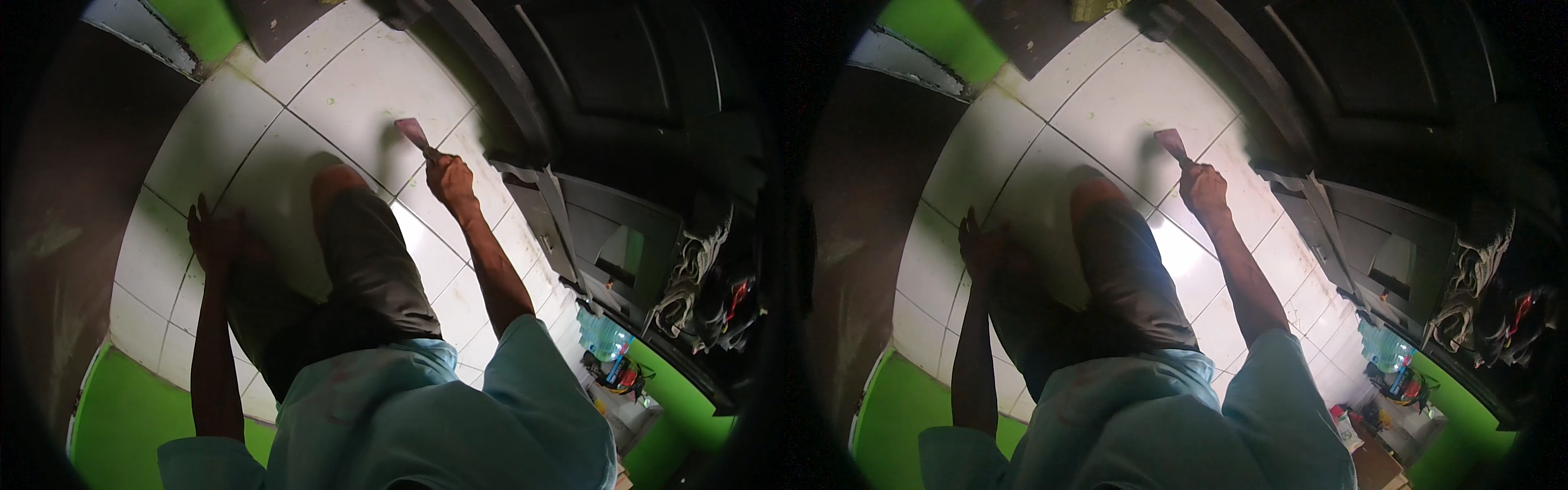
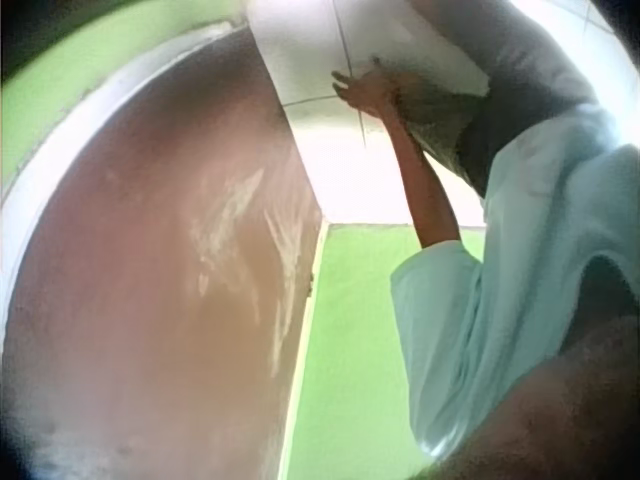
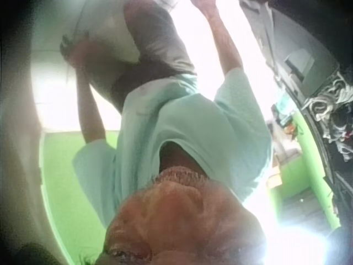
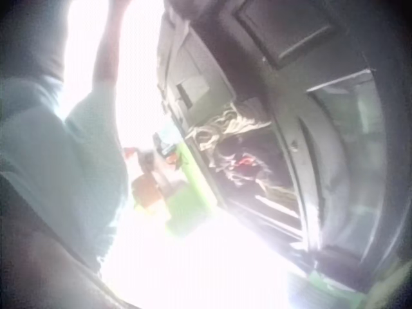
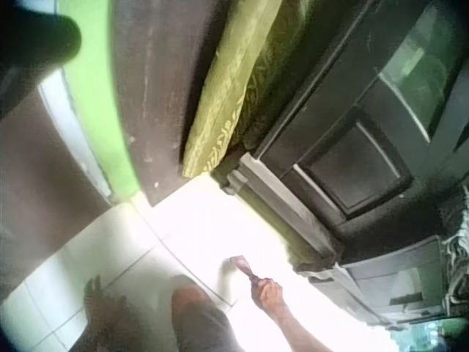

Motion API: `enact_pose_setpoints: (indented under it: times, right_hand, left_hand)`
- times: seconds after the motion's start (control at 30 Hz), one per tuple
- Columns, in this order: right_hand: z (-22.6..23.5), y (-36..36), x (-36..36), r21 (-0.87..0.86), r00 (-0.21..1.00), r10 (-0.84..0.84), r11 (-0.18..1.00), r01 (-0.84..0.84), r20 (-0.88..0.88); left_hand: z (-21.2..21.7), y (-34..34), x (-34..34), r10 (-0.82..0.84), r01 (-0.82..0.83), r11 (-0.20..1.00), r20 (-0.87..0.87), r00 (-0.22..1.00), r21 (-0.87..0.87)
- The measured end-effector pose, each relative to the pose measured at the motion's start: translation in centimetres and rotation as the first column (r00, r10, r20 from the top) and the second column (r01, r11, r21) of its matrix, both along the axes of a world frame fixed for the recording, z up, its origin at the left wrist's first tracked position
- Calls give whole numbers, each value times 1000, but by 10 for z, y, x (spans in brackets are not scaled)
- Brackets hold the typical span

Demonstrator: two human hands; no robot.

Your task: The person scrapes a tiled countertop with a pink scraper, then walks to another room and kneels to scrape the white tiled floor near a green wall. The person uses the scraper to remove material from the floor surface.

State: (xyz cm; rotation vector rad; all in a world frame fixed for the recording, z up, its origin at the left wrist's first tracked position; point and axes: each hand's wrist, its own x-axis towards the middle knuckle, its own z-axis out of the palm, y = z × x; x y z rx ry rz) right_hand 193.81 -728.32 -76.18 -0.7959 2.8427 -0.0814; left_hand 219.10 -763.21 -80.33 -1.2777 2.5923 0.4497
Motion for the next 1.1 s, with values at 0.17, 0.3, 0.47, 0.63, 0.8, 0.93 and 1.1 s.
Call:
enact_pose_setpoints:
  times: [0.17,0.3,0.47,0.63,0.8,0.93,1.1]
  right_hand:
    - [3,12,16,115,997,-35,993,28,66]
    - [-21,24,8,-56,924,187,975,-217,-332]
    - [-38,27,-2,-15,823,275,946,-324,-497]
    - [-18,32,51,-38,930,268,957,-286,-252]
    - [-33,-15,-4,-158,960,190,962,-224,-204]
    - [-9,-35,5,82,996,62,994,-67,61]
    - [-30,-5,17,-75,972,172,980,-186,-163]
  left_hand:
    - [-2,-8,3,34,-36,998,45,998,49]
    - [6,-3,0,8,-8,1000,8,1000,10]
    - [-2,-5,1,33,-34,999,35,999,24]
    - [10,-5,1,-9,9,1000,9,1000,0]
    - [-4,3,-4,1,-1,1000,-3,1000,3]
    - [-6,-7,1,11,-11,1000,41,999,3]
    - [-1,2,-6,-24,24,1000,4,1000,-7]
